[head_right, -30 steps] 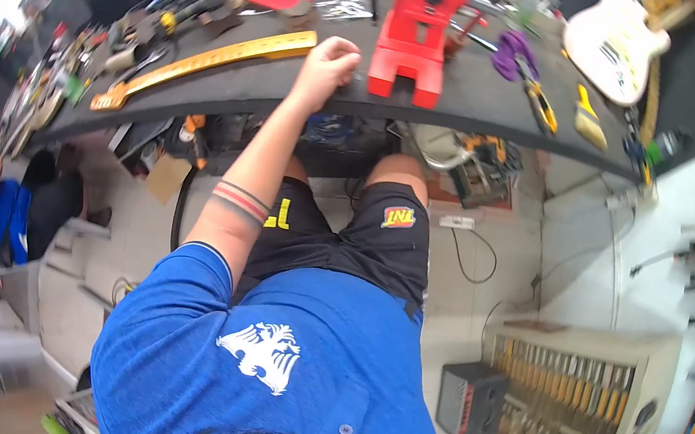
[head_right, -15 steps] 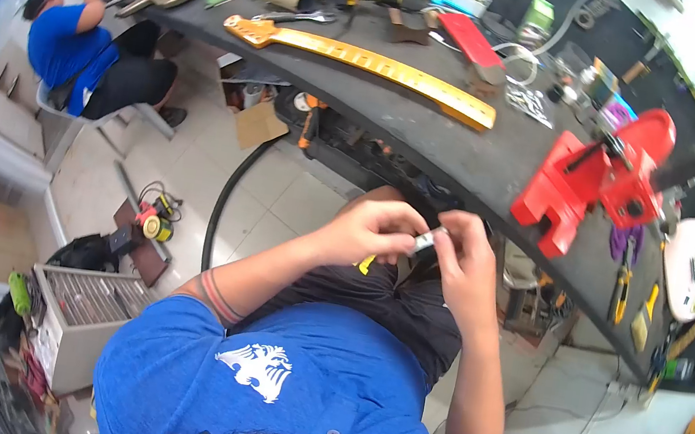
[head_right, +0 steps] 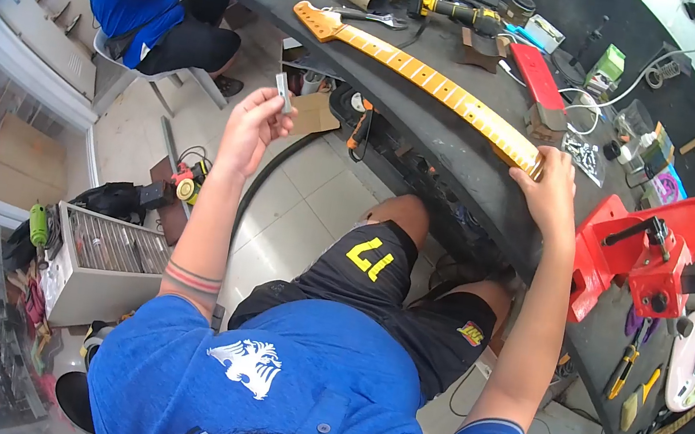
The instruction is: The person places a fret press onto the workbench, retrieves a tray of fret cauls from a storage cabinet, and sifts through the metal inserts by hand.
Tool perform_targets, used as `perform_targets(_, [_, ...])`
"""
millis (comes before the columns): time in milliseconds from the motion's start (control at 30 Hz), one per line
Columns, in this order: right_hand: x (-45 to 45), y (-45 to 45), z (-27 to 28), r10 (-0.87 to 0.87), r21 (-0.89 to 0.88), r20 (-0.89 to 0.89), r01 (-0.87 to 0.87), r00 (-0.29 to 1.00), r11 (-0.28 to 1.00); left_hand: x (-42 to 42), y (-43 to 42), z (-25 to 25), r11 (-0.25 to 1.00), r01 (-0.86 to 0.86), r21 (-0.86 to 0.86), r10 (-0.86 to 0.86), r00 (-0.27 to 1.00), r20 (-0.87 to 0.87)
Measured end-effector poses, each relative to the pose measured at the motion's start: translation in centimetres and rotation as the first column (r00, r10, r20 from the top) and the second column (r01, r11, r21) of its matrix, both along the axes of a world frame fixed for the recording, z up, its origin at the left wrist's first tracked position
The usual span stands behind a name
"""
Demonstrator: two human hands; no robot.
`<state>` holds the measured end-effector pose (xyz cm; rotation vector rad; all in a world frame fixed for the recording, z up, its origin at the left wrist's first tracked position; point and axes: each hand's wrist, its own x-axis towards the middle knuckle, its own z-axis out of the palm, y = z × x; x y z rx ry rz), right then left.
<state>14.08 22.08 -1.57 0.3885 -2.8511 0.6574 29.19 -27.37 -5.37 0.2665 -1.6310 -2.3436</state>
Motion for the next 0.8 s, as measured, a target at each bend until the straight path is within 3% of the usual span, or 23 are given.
perform_targets(133, [7.8, -2.0, 4.6, 0.039, -0.367, -0.219, -0.120, 0.975, 0.923, -3.0, -1.2, 1.8, 0.984, -0.109, -0.141, 0.106, 0.994, -0.029])
perform_targets(267, [15.6, -3.2, 9.0, -0.029, -0.427, -0.393, -0.155, 0.919, 0.891, -7.1, -1.2, 3.2, 0.953, -0.172, -0.251, 0.162, 0.985, -0.059])
perform_targets(367, [18.8, -3.2, 9.8, 0.002, -0.552, -0.487, -0.309, 0.874, 0.774, -9.3, -0.7, 3.9, 0.932, -0.136, -0.335, 0.126, 0.991, -0.050])
perform_targets(467, [20.5, -3.4, 10.3, 0.014, -0.605, -0.511, -0.371, 0.860, 0.704, -10.5, -0.2, 4.3, 0.909, -0.108, -0.403, 0.096, 0.994, -0.049])
perform_targets(633, [21.1, -3.4, 10.8, 0.076, -0.516, -0.551, -0.411, 0.831, 0.752, -11.1, -0.3, 5.6, 0.853, -0.049, -0.520, 0.053, 0.999, -0.007])
perform_targets(800, [21.1, -4.2, 11.3, 0.063, -0.532, -0.563, -0.421, 0.824, 0.735, -11.5, -1.4, 6.2, 0.805, 0.004, -0.594, 0.000, 1.000, 0.007])
